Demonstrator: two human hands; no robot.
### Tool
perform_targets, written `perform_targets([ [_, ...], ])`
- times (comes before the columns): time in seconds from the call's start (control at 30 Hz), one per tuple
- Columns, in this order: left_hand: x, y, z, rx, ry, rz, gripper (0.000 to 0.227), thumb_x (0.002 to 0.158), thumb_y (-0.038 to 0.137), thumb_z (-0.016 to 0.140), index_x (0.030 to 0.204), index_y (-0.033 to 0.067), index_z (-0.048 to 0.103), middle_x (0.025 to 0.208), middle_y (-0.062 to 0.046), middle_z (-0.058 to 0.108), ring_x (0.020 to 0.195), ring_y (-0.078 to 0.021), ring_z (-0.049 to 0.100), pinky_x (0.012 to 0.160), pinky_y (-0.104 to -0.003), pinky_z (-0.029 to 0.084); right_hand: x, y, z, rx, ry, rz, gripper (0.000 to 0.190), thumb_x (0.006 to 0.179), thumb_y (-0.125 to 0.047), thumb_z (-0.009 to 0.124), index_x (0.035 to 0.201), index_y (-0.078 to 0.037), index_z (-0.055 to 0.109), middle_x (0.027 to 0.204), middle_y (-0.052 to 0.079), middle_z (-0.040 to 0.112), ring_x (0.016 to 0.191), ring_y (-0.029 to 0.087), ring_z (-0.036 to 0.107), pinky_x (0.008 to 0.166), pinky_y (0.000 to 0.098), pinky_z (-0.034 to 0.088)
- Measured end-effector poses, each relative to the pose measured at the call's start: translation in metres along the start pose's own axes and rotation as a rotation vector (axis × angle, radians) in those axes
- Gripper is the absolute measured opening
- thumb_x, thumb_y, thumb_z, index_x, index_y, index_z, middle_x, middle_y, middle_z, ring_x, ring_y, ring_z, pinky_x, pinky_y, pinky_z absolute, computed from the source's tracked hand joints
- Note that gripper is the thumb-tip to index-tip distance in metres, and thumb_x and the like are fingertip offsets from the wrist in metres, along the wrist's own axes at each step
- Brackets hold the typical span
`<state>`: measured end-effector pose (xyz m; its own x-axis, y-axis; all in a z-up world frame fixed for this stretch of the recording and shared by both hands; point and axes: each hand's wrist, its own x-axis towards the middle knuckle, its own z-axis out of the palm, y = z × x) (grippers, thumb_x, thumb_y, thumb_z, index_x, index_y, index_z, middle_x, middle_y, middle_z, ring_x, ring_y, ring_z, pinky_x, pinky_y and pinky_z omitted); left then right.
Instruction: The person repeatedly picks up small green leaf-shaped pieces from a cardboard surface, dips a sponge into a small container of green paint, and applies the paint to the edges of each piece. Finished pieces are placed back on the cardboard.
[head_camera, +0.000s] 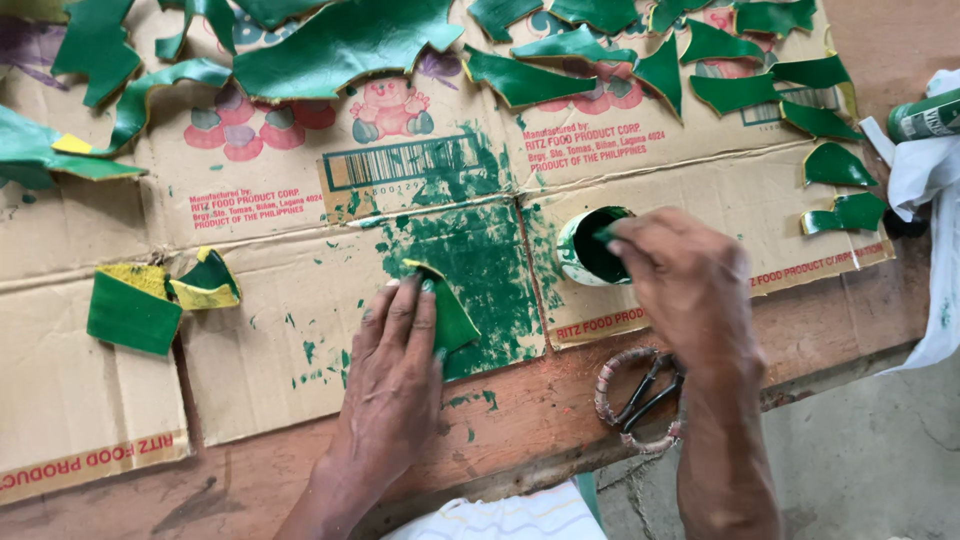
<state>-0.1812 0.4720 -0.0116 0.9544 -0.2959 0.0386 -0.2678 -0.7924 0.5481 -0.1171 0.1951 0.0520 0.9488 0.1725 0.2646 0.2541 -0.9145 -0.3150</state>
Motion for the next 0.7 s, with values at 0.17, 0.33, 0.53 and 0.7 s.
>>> perform_targets([
  [0.17,0.006,0.003,0.002,0.059,-0.054,0.01,0.08,0.073,0.01,0.067,0.147,-0.0054,0.039,0.157,-0.022,0.026,0.144,-0.0406,0.026,0.113,-0.052,0.025,-0.002,-0.012,-0.017,0.019,-0.016,0.037,0.023,0.093,0.001,0.074,0.115,-0.003,0.077,0.1,0.013,0.072,0.079,0.026,0.071,0.07,0.0377,0.057],
  [0.33,0.011,0.001,0.002,0.031,-0.014,-0.012,0.068,0.078,0.011,0.068,0.142,-0.002,0.049,0.136,-0.021,0.046,0.126,-0.0381,0.043,0.102,-0.05,0.035,-0.004,0.0,-0.004,0.031,0.001,0.031,0.016,0.095,0.0,0.069,0.11,-0.005,0.074,0.102,0.012,0.069,0.084,0.027,0.072,0.074,0.037,0.06],
  [0.53,0.016,-0.006,0.007,-0.107,0.135,0.008,0.039,0.089,0.004,0.068,0.127,-0.0015,0.063,0.119,-0.017,0.058,0.11,-0.0322,0.056,0.096,-0.046,0.047,-0.007,0.018,0.02,-0.025,-0.029,0.03,0.01,0.1,-0.007,0.067,0.109,-0.004,0.07,0.105,0.012,0.067,0.083,0.028,0.071,0.071,0.0388,0.06],
  [0.7,0.024,0.0,0.015,0.029,0.054,0.05,0.055,0.083,-0.012,0.059,0.138,-0.0055,0.058,0.126,-0.021,0.057,0.106,-0.0309,0.057,0.091,-0.042,0.049,-0.008,0.022,0.023,-0.001,-0.01,-0.002,0.01,0.101,-0.007,0.066,0.11,-0.003,0.068,0.107,0.012,0.066,0.087,0.028,0.071,0.073,0.038,0.061],
])
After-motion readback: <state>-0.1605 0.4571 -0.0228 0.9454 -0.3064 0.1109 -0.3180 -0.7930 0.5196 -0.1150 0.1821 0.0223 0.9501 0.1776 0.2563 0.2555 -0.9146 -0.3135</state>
